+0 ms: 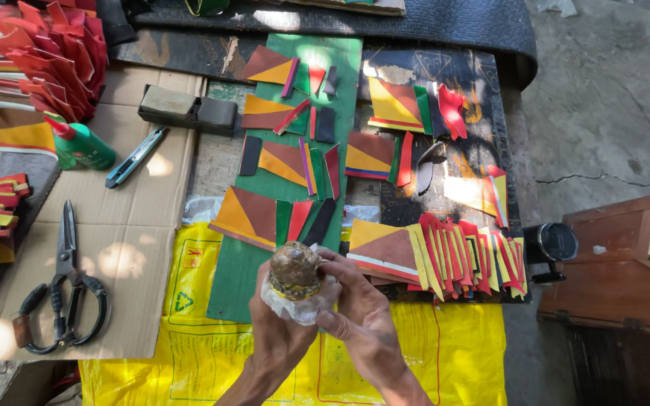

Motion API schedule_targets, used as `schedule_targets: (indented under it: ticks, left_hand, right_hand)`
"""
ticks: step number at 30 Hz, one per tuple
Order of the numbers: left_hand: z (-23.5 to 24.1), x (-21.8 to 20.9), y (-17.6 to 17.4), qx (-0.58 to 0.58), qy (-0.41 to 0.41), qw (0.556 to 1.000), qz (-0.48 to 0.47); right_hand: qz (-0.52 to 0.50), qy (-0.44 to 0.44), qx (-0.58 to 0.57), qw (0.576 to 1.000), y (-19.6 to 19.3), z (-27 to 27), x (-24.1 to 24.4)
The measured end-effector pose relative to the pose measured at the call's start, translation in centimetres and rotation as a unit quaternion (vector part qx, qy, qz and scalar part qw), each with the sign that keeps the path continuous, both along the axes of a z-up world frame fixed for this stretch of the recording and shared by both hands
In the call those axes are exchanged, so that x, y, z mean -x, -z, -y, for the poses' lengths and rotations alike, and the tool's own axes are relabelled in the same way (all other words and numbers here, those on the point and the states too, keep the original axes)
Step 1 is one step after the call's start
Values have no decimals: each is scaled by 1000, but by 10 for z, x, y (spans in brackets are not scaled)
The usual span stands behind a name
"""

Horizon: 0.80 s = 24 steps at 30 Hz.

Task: The person assembles small triangular and rectangular colored paper pieces into layered stacks. They pick up pieces, align edges, and press them together by hand, occasionally using a small jar of adhesive. The assembled stacks are placed on the table among other similar pieces.

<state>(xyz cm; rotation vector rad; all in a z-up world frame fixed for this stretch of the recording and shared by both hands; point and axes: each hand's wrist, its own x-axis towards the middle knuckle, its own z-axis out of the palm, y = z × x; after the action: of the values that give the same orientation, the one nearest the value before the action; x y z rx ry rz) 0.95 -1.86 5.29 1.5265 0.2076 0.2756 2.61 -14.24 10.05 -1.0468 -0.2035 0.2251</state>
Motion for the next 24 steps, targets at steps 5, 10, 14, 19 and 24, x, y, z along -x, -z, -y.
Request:
schedule_targets:
  ticks: [5,10,14,19,24]
  left_hand:
    - [-4,-4,-2,-64,6,995,74]
    - [-1,-4,1,-64,9,997,33]
    - [3,-6,5,-13,41,999,20]
    - [-1,-3,9,-31,94,995,-19]
    - [-1,-9,10,-103,49,993,10]
  right_hand:
    - [263,205,448,830,-8,-6,2]
    - [346,252,508,747,-3,-1,5]
    - [130,179,264,939,13,2,1]
    - [-3,0,-67,998,26,19,-12]
    - [203,161,288,922,15,14,-8]
